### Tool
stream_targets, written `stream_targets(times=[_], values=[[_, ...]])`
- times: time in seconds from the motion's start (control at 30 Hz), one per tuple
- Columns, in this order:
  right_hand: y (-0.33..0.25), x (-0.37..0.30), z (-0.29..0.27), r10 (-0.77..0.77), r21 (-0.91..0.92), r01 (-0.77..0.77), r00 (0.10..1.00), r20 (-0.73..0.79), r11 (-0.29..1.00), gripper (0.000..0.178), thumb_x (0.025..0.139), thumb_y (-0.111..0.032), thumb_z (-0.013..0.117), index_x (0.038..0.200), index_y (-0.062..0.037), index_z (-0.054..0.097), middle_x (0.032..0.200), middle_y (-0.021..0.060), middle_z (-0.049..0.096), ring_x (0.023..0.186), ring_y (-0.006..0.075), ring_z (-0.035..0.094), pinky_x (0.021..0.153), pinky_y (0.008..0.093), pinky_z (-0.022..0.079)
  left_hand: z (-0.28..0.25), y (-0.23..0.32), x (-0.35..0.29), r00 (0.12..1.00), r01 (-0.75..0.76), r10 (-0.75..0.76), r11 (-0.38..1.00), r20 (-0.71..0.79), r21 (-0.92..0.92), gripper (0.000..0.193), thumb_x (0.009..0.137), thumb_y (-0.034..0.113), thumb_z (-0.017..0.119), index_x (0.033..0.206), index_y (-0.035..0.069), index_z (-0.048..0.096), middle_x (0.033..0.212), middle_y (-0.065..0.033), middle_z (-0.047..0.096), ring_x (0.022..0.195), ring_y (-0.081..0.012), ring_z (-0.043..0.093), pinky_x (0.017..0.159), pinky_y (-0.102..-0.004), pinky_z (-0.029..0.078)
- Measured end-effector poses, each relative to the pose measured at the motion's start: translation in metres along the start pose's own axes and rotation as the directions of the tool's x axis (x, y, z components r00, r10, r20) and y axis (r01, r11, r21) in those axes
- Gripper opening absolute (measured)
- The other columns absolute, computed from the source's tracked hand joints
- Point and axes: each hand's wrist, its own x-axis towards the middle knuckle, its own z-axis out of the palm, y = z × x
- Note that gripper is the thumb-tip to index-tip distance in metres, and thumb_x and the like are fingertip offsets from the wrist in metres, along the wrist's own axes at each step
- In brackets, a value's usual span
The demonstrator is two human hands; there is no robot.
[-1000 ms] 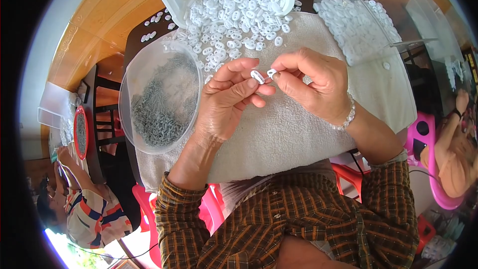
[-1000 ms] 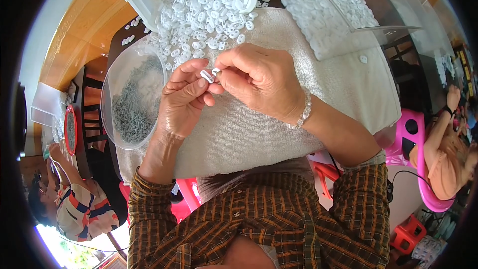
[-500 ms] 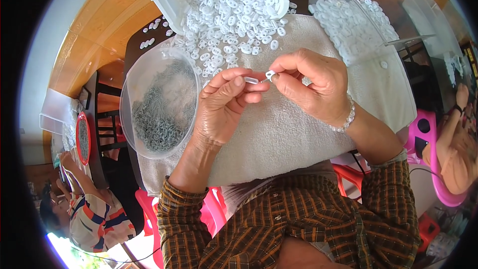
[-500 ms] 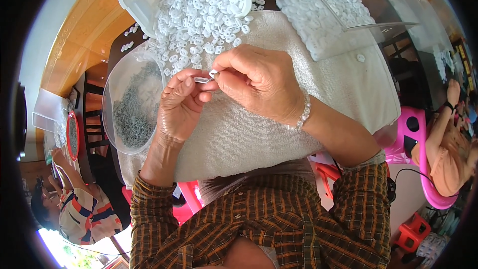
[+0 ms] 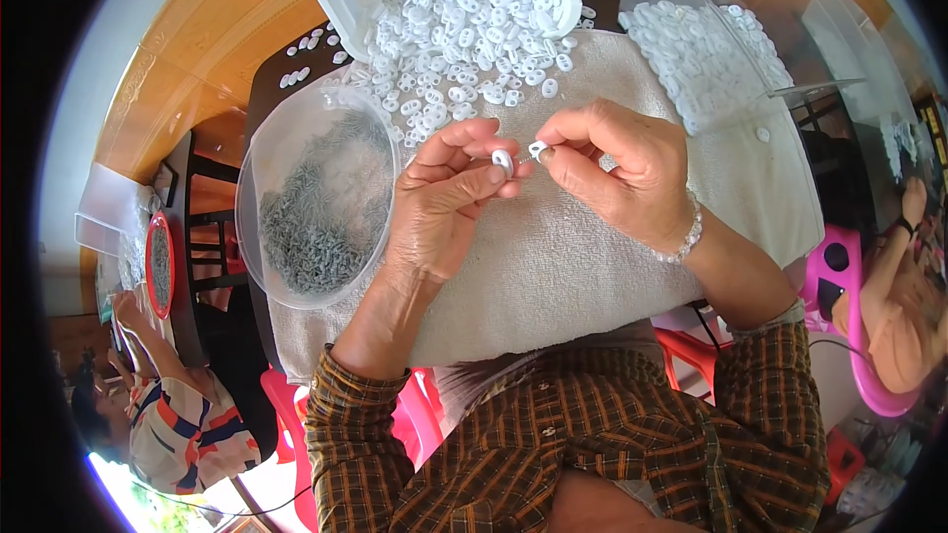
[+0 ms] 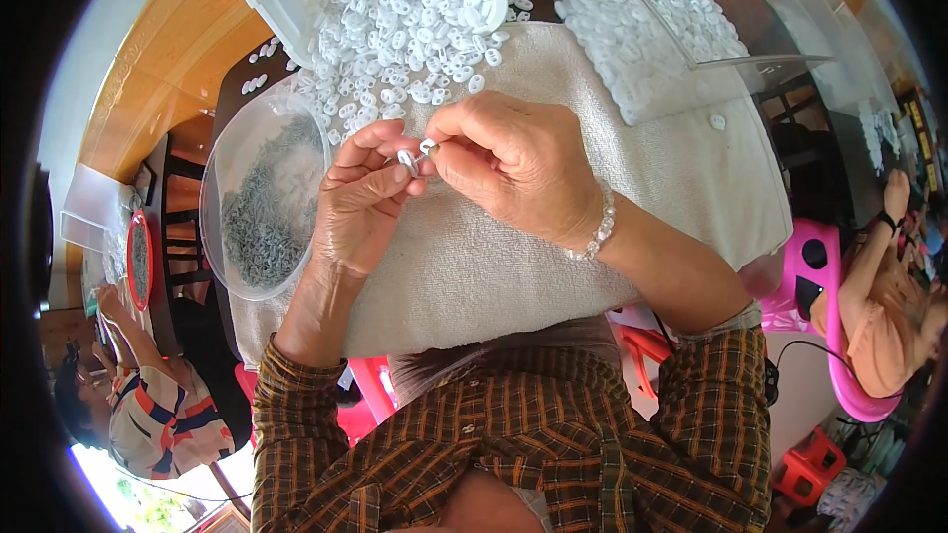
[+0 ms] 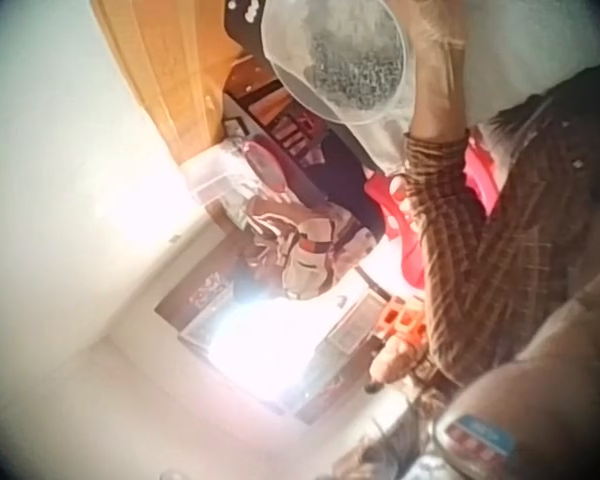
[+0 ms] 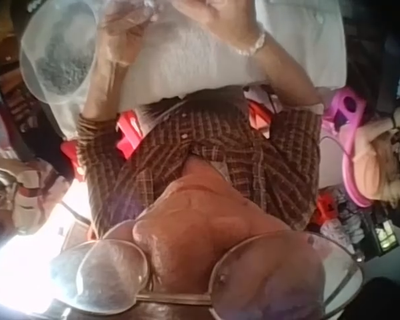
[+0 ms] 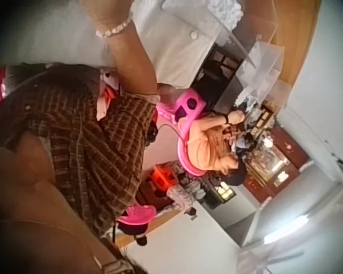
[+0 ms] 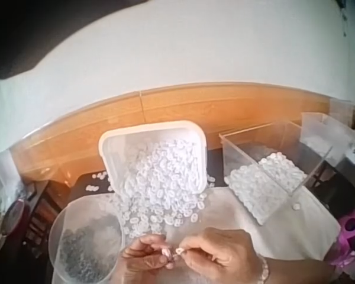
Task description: Manually assembling small white plastic components by joining two parts together.
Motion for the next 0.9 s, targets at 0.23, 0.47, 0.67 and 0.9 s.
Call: stream_targets(times=[0.23,0.47,0.67,0.9], values=[[0.0027,0.0004,0.0009,-0.079,-0.041,0.079,0.997,0.004,0.996,0.011,0.077,0.004,0.066,0.087,-0.0013,0.064,0.075,0.0051,0.065,0.059,0.0102,0.063,0.05,0.0214,0.048,0.006,-0.0033,-0.0006,0.999,-0.019,0.02,0.999,-0.033,0.038,0.022,0.087,-0.005,0.055,0.108,0.002,0.058,0.102,-0.0105,0.063,0.094,-0.0211,0.064,0.082,-0.0295,0.054],[0.0009,0.0021,-0.0016,-0.118,-0.048,0.119,0.993,0.015,0.992,0.015,0.076,0.004,0.066,0.089,-0.0019,0.063,0.072,0.0056,0.064,0.059,0.0107,0.064,0.049,0.0214,0.047,0.0052,-0.0028,-0.0004,0.999,-0.028,0.026,0.998,0.038,0.059,0.015,0.089,-0.004,0.053,0.103,0.001,0.057,0.101,-0.0117,0.063,0.095,-0.0228,0.064,0.079,-0.0326,0.055],[0.0001,0.0017,-0.0041,-0.161,-0.083,0.162,0.987,0.028,0.983,0.016,0.074,0.006,0.066,0.088,-0.0016,0.063,0.07,0.0061,0.064,0.057,0.012,0.062,0.048,0.023,0.046,0.0089,-0.0046,-0.001,0.993,-0.119,0.115,0.985,0.042,0.121,0.017,0.087,-0.005,0.055,0.102,0.001,0.058,0.101,-0.0108,0.063,0.09,-0.0187,0.063,0.078,-0.0317,0.056],[0.0017,0.0014,-0.0015,-0.223,-0.105,0.223,0.975,0.013,0.969,0.019,0.072,0.007,0.066,0.088,-0.0015,0.064,0.069,0.007,0.063,0.056,0.0147,0.061,0.048,0.0253,0.047,0.0079,-0.0033,-0.0028,0.987,-0.159,0.15,0.97,0.062,0.185,0.017,0.086,-0.006,0.056,0.102,0.0,0.059,0.104,-0.0123,0.062,0.091,-0.0197,0.063,0.08,-0.0323,0.054]])
